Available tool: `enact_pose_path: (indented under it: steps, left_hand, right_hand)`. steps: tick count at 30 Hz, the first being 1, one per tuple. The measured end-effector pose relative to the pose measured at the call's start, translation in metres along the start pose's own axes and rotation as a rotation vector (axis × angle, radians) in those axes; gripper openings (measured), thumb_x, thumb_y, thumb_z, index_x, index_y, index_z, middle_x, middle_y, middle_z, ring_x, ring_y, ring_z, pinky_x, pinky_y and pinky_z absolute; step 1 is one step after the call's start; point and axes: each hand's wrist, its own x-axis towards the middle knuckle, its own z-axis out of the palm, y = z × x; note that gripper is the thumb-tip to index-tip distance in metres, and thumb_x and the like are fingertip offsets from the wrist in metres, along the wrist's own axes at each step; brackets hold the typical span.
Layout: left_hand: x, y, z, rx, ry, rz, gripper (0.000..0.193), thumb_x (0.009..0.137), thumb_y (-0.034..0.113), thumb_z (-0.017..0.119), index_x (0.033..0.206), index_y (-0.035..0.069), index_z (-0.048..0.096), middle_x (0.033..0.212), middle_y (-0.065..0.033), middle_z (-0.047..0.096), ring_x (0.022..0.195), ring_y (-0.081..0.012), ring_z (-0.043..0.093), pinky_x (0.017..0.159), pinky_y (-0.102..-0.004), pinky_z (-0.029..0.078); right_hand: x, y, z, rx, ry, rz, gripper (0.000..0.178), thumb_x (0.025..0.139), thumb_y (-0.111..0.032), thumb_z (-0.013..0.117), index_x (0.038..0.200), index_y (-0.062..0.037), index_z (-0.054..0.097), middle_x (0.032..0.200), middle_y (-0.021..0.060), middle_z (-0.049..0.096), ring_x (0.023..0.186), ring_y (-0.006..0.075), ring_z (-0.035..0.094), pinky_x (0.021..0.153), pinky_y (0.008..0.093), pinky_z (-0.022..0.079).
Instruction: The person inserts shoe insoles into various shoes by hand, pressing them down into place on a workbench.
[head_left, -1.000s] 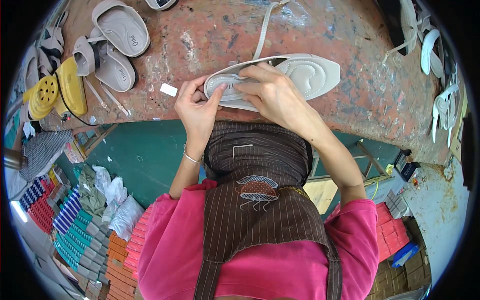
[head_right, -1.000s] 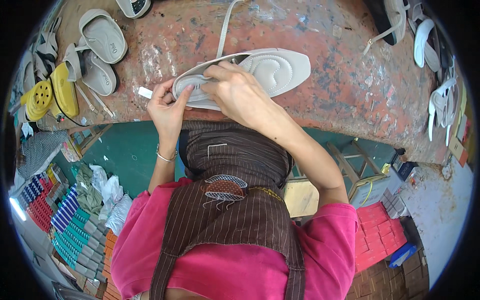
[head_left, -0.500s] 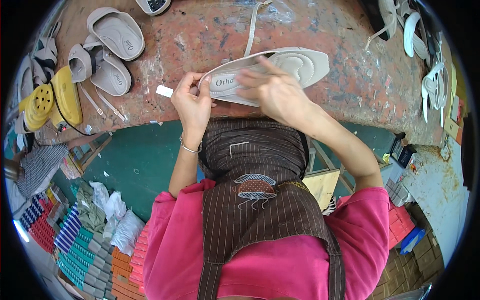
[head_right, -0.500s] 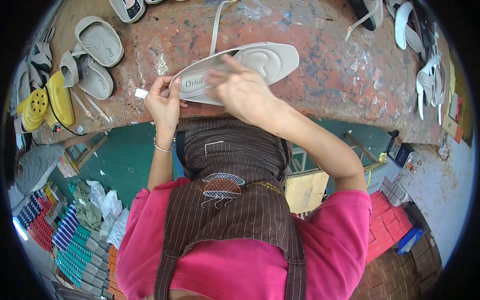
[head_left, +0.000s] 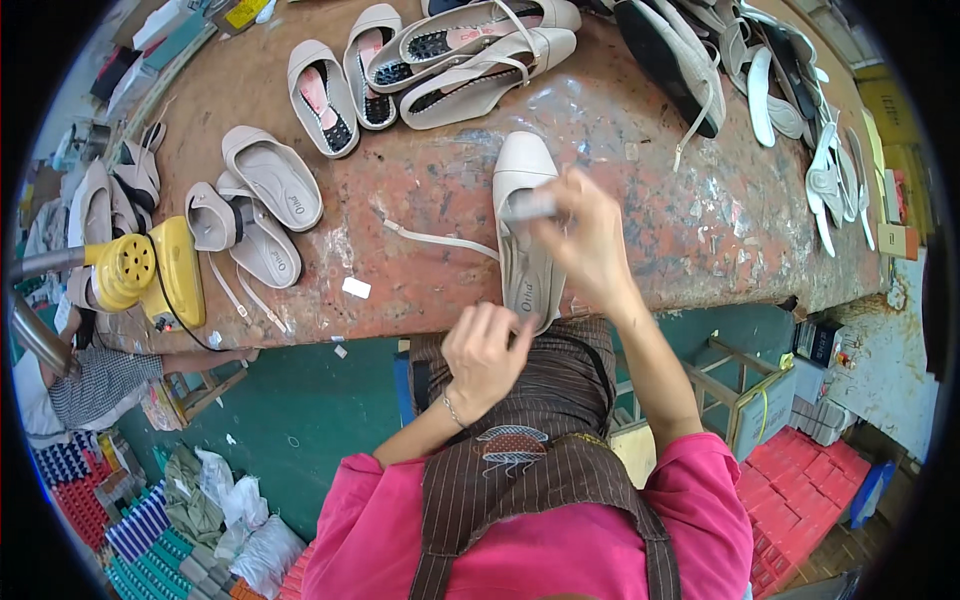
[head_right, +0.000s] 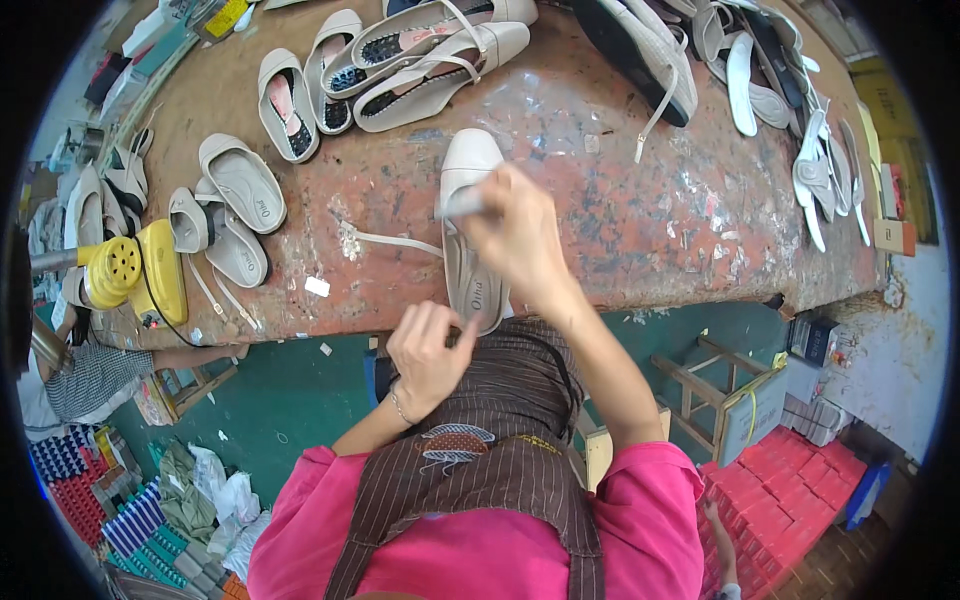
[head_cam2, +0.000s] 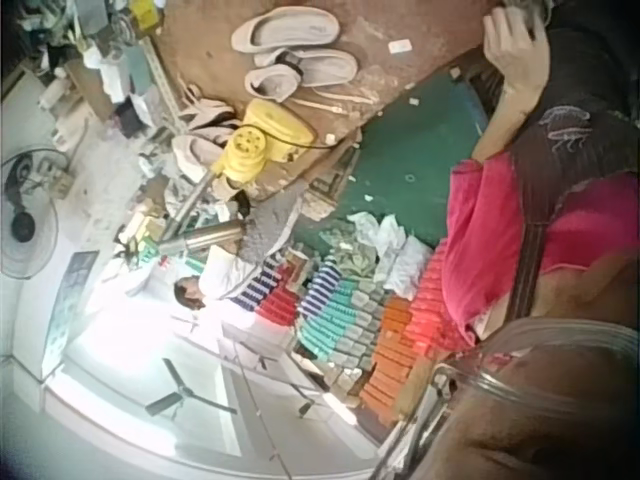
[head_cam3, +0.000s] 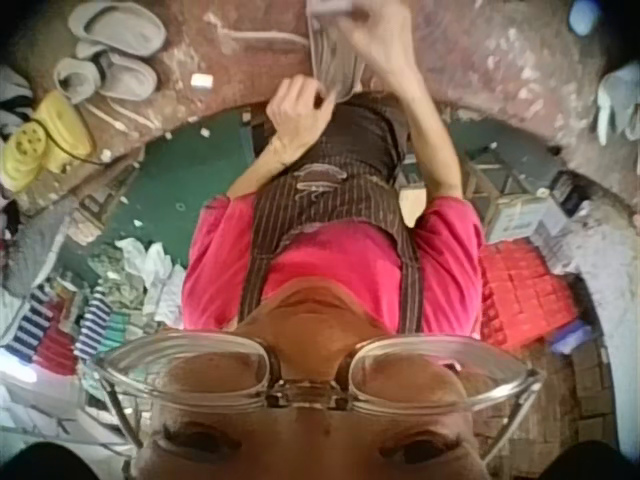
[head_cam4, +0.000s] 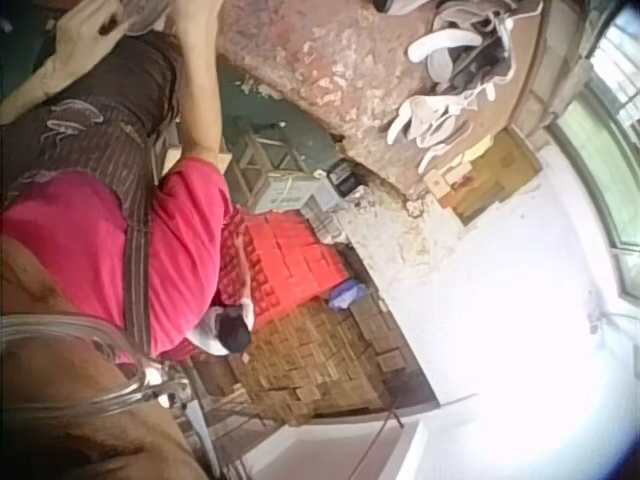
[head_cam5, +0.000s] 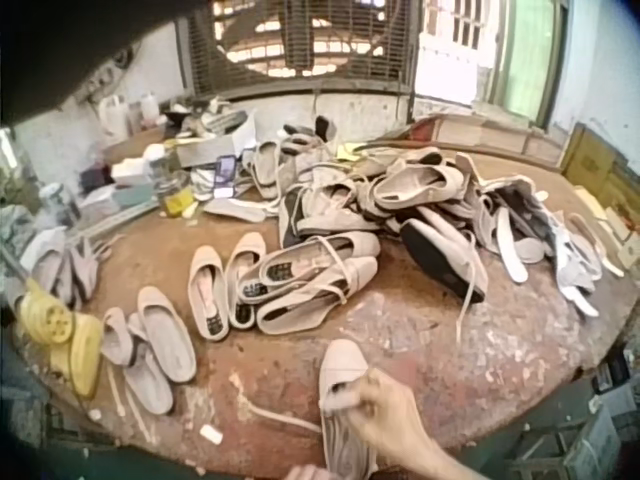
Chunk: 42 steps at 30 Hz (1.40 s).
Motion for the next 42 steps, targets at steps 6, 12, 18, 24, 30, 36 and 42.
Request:
enact_pose_path:
  steps: [6, 12, 18, 24, 30, 36, 42]
  left_hand:
    - [-0.012, 0.003, 0.022, 0.125, -0.377, 0.213, 0.057, 0.078, 0.018, 0.073, 0.13, -0.004, 0.061, 0.134, -0.0237, 0.055, 0.137, -0.0447, 0.041, 0.116, -0.0683, 0.024]
    - [-0.015, 0.0, 0.032, 0.152, -0.379, 0.144, 0.047, 0.093, 0.018, 0.059, 0.135, -0.003, 0.058, 0.143, -0.0198, 0.053, 0.146, -0.0368, 0.034, 0.117, -0.0676, 0.022]
    - [-0.012, 0.002, 0.029, 0.088, -0.341, 0.158, 0.047, 0.09, 0.014, 0.059, 0.133, -0.004, 0.059, 0.142, -0.0201, 0.053, 0.145, -0.0359, 0.037, 0.116, -0.0628, 0.029]
    - [-0.012, -0.002, 0.031, 0.135, -0.382, 0.161, 0.043, 0.09, 0.014, 0.059, 0.129, -0.004, 0.062, 0.138, -0.0211, 0.056, 0.14, -0.0367, 0.042, 0.115, -0.0628, 0.031]
    - [-0.015, -0.002, 0.029, 0.111, -0.298, 0.166, 0.042, 0.089, 0.016, 0.06, 0.126, -0.001, 0.065, 0.132, -0.0178, 0.059, 0.135, -0.0357, 0.046, 0.114, -0.0584, 0.033]
    - [-0.004, 0.001, 0.027, 0.046, -0.318, 0.167, 0.041, 0.086, 0.011, 0.07, 0.123, -0.005, 0.065, 0.127, -0.0214, 0.061, 0.124, -0.0406, 0.052, 0.104, -0.0561, 0.041]
    - [-0.004, -0.013, 0.016, -0.073, -0.284, 0.162, 0.041, 0.089, 0.008, 0.069, 0.129, -0.004, 0.064, 0.136, -0.0199, 0.061, 0.129, -0.0448, 0.052, 0.108, -0.0505, 0.042]
  right_hand:
    - [-0.065, -0.005, 0.028, -0.516, -0.061, -0.225, 0.045, 0.075, 0.001, 0.062, 0.12, 0.0081, 0.059, 0.132, 0.0276, 0.059, 0.125, 0.0413, 0.058, 0.116, 0.0587, 0.031]
    - [-0.008, 0.007, 0.04, -0.559, -0.333, 0.067, 0.058, 0.082, -0.006, 0.059, 0.136, 0.0113, 0.051, 0.131, 0.0288, 0.06, 0.127, 0.0398, 0.057, 0.12, 0.0523, 0.029]
    - [-0.031, 0.001, 0.047, -0.903, 0.086, -0.318, 0.03, 0.083, -0.005, 0.056, 0.109, 0.0097, 0.06, 0.097, 0.0199, 0.066, 0.1, 0.0309, 0.067, 0.123, 0.0516, 0.024]
    - [-0.012, 0.012, 0.059, -0.818, -0.053, -0.135, 0.037, 0.084, -0.009, 0.055, 0.114, 0.012, 0.059, 0.103, 0.0211, 0.066, 0.107, 0.0328, 0.066, 0.123, 0.0523, 0.023]
    - [-0.024, -0.003, 0.054, -0.816, -0.367, -0.118, 0.057, 0.089, -0.016, 0.051, 0.137, 0.0139, 0.051, 0.137, 0.028, 0.056, 0.136, 0.038, 0.049, 0.123, 0.0592, 0.015]
    - [0.006, 0.039, 0.079, -0.994, 0.029, -0.287, 0.035, 0.089, -0.018, 0.055, 0.112, 0.0054, 0.07, 0.105, 0.0156, 0.071, 0.109, 0.027, 0.065, 0.124, 0.06, 0.007]
    - [0.016, 0.008, 0.03, -0.705, -0.203, -0.247, 0.024, 0.087, -0.012, 0.061, 0.1, 0.0018, 0.076, 0.103, 0.0173, 0.075, 0.105, 0.0265, 0.07, 0.122, 0.061, 0.017]
